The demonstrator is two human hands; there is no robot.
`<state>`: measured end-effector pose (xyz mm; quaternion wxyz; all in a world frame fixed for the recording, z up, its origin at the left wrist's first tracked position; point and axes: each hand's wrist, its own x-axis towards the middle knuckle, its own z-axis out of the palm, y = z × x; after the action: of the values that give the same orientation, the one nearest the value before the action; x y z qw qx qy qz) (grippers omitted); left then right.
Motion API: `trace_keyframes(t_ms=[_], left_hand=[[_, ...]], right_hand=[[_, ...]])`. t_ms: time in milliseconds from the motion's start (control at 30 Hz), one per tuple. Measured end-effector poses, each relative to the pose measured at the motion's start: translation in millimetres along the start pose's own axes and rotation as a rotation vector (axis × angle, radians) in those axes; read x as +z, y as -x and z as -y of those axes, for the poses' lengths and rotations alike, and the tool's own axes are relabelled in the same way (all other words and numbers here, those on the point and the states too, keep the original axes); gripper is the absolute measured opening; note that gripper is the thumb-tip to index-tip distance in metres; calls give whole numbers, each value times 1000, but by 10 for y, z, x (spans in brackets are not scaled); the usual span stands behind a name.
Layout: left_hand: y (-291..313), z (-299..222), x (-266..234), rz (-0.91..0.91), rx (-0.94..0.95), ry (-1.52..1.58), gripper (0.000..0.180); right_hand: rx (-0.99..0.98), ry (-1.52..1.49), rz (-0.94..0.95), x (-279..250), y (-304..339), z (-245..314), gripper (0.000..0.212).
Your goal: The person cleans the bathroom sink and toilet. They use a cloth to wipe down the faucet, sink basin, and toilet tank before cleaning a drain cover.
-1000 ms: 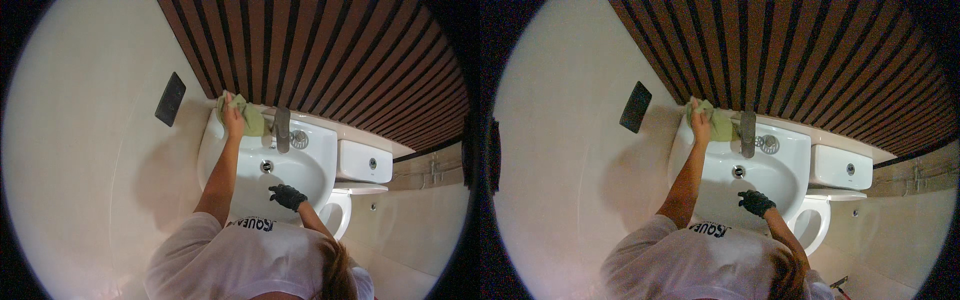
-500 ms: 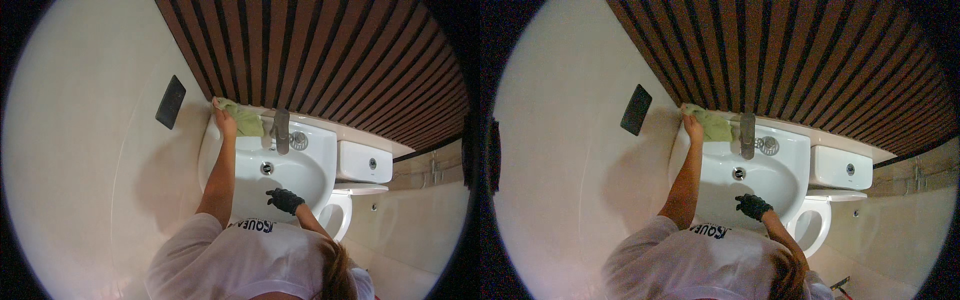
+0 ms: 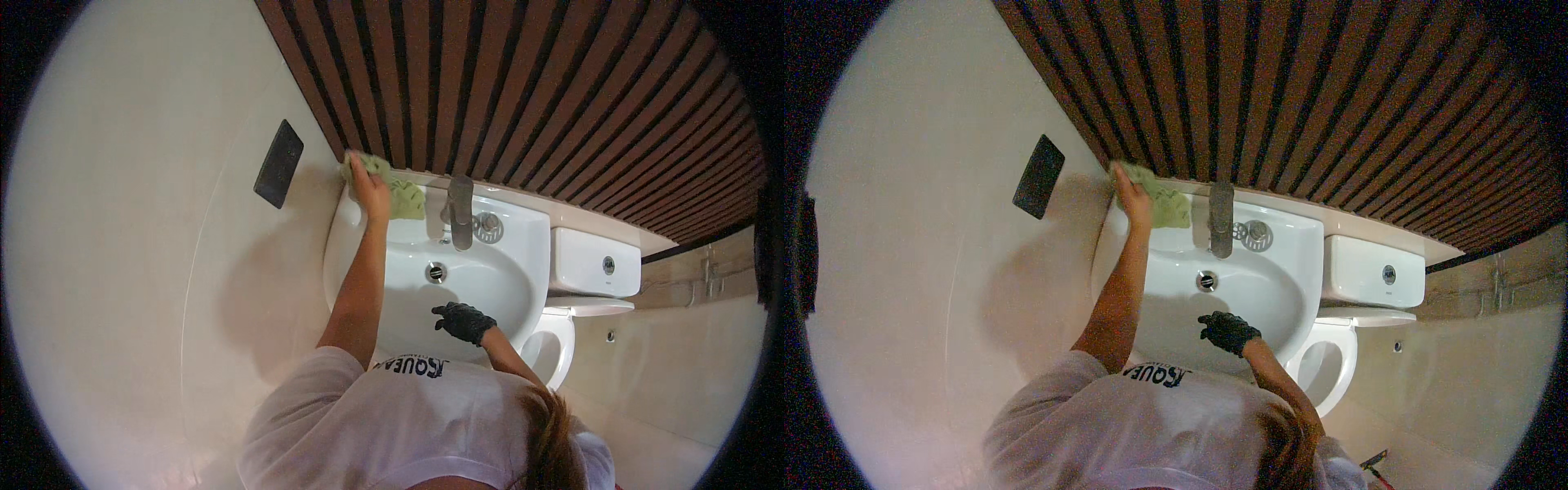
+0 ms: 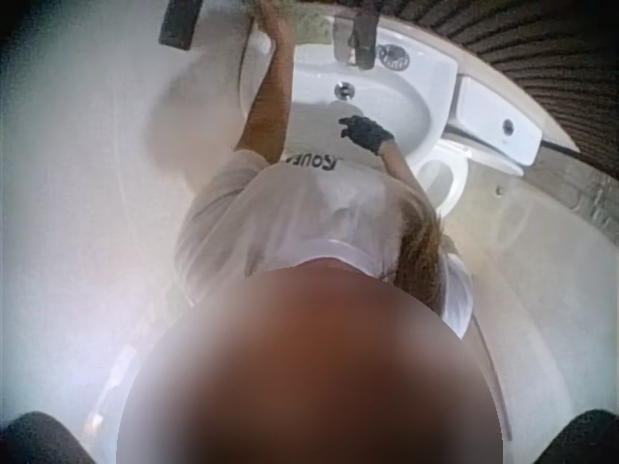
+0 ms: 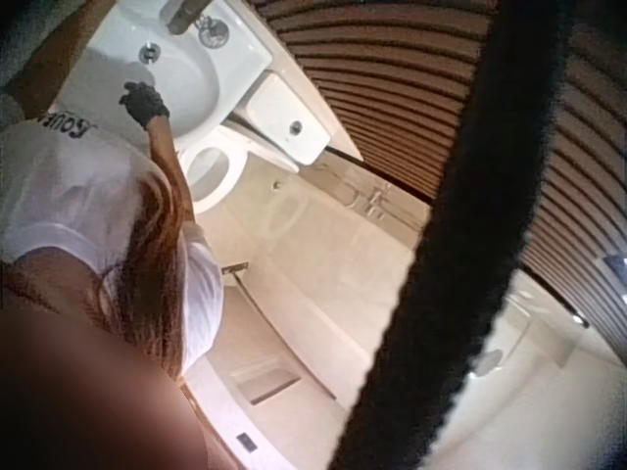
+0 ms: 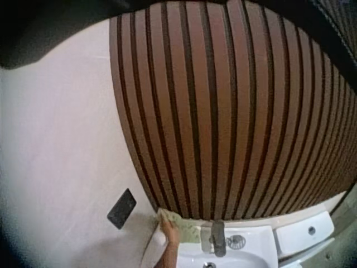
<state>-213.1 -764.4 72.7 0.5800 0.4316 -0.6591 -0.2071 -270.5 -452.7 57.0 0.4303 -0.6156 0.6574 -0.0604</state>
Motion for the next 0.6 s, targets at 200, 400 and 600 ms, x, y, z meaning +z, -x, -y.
trace_keyframes(t_ms=[200,400,600], left_hand=[[135,-1012,-73,296,28,306,41],[53,-917,114,352,78,241,32],[474,-604,192,323,174,263,31]], right_hand=[[-6,72,26,-5,157,-104,36],[-7,-11,-84,21,153,-70,35],[-65,33,-86,297,118,-335,35]])
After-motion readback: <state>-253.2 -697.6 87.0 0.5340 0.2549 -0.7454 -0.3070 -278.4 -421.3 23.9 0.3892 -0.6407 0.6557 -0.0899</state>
